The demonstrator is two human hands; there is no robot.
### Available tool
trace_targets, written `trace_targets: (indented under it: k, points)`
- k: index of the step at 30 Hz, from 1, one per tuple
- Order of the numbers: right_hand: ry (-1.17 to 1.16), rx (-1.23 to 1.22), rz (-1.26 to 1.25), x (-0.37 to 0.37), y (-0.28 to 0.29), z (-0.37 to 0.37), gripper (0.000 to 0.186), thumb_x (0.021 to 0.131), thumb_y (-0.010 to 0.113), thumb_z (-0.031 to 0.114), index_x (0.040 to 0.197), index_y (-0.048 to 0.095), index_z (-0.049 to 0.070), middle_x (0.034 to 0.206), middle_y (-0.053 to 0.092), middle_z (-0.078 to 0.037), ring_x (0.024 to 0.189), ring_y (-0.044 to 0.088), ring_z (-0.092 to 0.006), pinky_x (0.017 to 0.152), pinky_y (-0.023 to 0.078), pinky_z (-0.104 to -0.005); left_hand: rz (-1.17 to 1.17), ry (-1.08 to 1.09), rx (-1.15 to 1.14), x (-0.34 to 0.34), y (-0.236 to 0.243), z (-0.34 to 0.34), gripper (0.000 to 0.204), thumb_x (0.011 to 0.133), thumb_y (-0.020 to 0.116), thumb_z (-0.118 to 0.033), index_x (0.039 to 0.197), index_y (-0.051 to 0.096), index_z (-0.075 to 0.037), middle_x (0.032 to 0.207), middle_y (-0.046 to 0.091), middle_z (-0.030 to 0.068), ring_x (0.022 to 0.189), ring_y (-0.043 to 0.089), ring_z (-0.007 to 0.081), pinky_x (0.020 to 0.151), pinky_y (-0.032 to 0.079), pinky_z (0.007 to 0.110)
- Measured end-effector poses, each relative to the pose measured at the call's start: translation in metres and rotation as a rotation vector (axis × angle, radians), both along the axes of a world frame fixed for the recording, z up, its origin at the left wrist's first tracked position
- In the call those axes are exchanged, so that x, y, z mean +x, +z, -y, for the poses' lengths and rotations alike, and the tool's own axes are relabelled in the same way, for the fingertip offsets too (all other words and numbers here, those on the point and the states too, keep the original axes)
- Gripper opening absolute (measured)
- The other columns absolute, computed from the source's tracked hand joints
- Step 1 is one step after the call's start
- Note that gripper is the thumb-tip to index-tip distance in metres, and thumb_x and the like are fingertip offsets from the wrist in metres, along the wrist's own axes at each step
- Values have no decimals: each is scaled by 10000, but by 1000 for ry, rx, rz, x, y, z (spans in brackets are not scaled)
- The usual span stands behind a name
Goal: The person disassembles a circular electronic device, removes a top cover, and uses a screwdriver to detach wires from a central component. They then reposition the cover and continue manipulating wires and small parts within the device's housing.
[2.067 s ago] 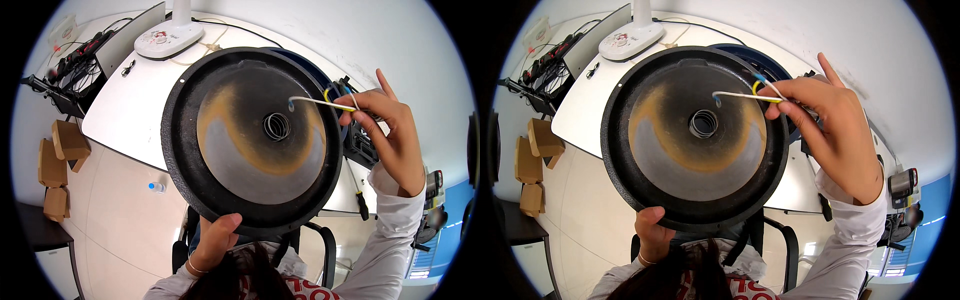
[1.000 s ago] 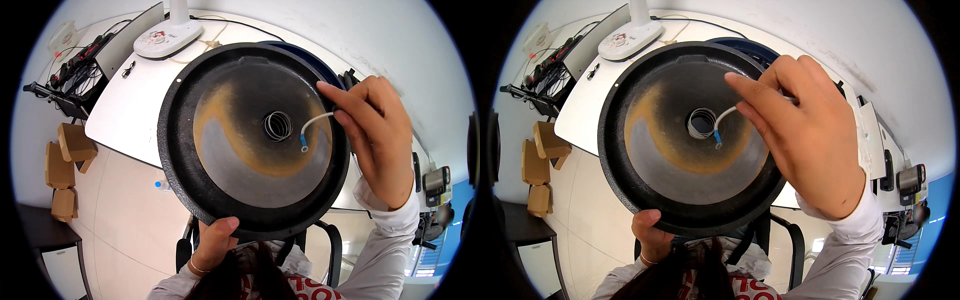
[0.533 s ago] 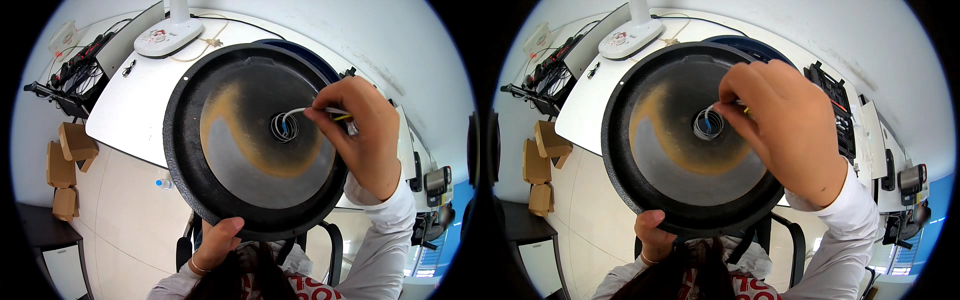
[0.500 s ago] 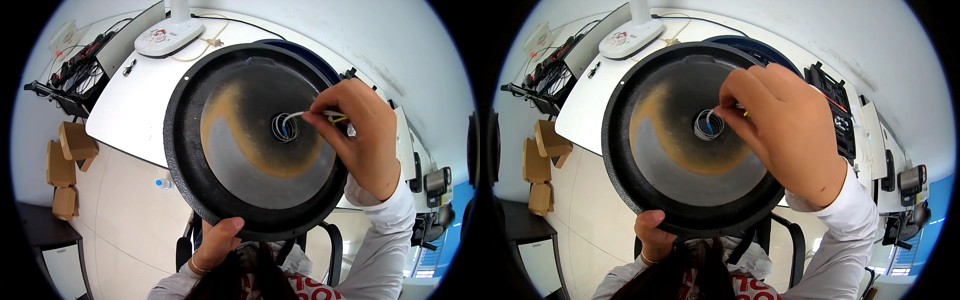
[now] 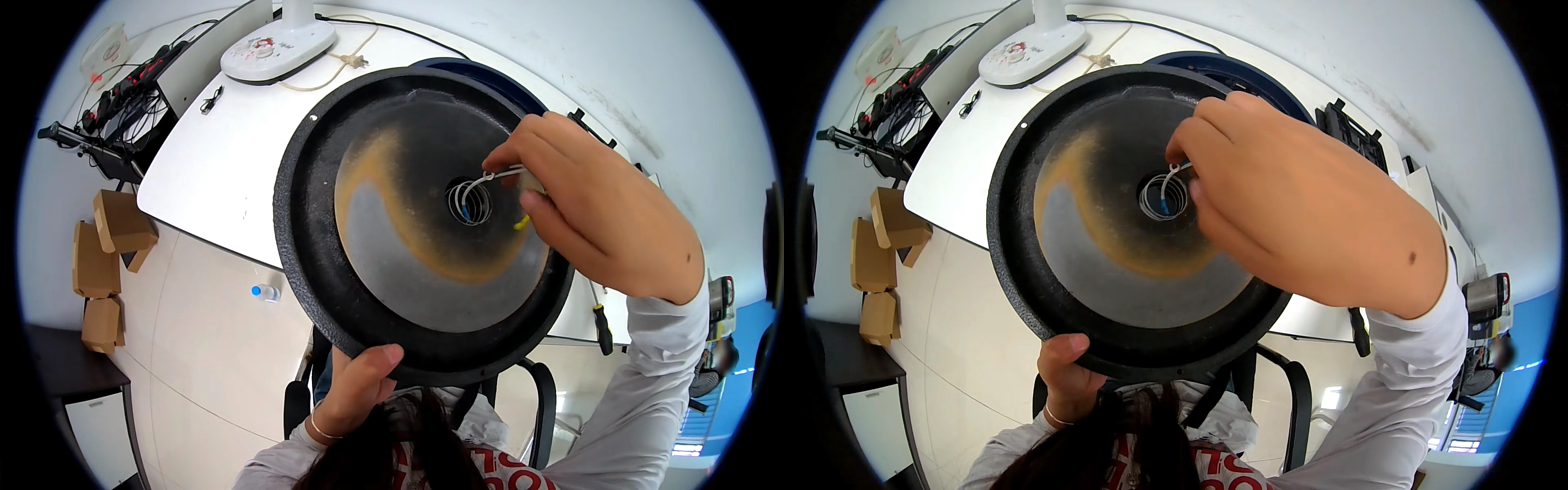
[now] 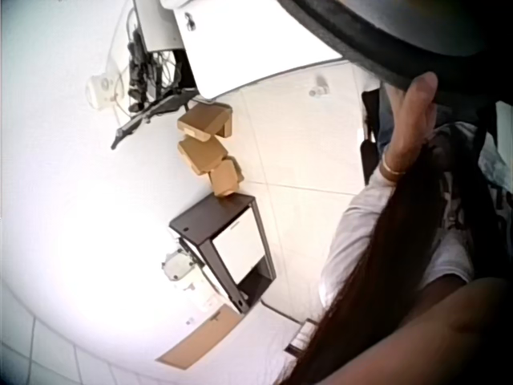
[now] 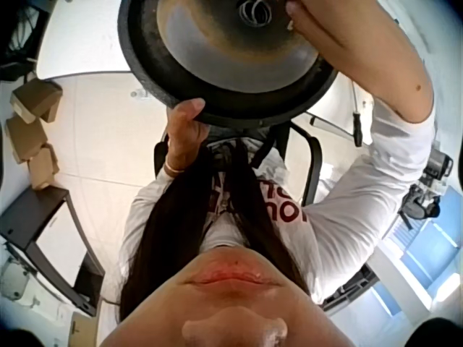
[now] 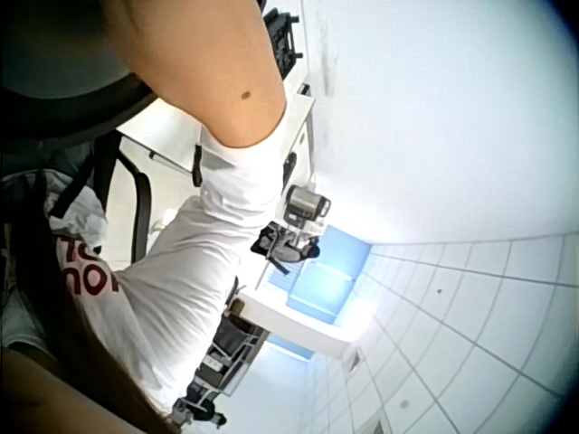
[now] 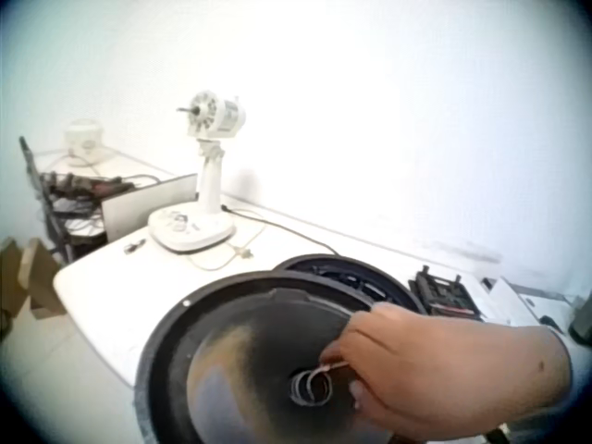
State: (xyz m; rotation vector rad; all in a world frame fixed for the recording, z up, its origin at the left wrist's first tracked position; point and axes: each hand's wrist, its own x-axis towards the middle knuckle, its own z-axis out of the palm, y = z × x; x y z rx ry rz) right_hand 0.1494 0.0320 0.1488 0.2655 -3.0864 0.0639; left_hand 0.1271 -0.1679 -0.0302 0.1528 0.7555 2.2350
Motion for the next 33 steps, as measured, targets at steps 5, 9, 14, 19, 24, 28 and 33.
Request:
trace_targets:
  k: [5,9,14,19,24,28,33]
  points:
    - [33,-24,19,-1,-4,-7,265,771,552,-24,1036,548,-6,900,528,-140,855,524,-299,737,432,-359,0,-7,43,-1,-2,-4,647,651,454,-82,1280,390,52,1245,511,181,1155,495,330,1005,395,418]
    - [71,-78,-14,-12,-1,-13,172,762,571,-43,931,600,-27,852,581,-131,798,571,-282,703,463,-337,54,-87,60,-3,3,-2,666,697,520,-61,1324,322,47,1270,467,160,1183,460,257,1005,355,353]
    - [-108,-294,-28,-15,-1,-3,74,757,610,-60,827,630,-48,797,633,-102,755,625,-187,698,504,-279,58,-79,130,-4,2,-2,666,699,492,-36,1332,301,47,1281,452,171,1193,454,274,1016,353,373]
    - [-208,-376,-44,-14,-3,3,83,752,627,-74,830,633,-44,780,643,-87,762,629,-146,735,505,-257,35,-53,75,-2,5,-4,635,662,436,-81,1285,392,33,1273,494,174,1160,499,324,1003,406,425]
    - [-215,-401,-131,-11,-12,3,62,774,628,-50,835,621,-38,769,650,-91,762,634,-141,742,496,-251,19,-65,73,-3,2,-3,639,659,441,-81,1286,391,31,1275,493,174,1168,492,325,1011,397,426]
    - [-286,-515,-104,-8,-22,3,58,803,603,-40,857,582,-32,776,657,-93,777,642,-139,754,491,-257,84,-77,188,-4,-3,-1,659,702,499,-31,1326,301,43,1278,450,175,1181,467,275,1011,366,375]
    - [-301,-575,-51,-8,-24,3,27,836,569,-20,861,558,-22,785,660,-96,768,636,-127,736,484,-257,121,-76,197,-2,-2,-2,662,704,536,-21,1323,312,37,1272,458,168,1178,469,268,1006,372,371]
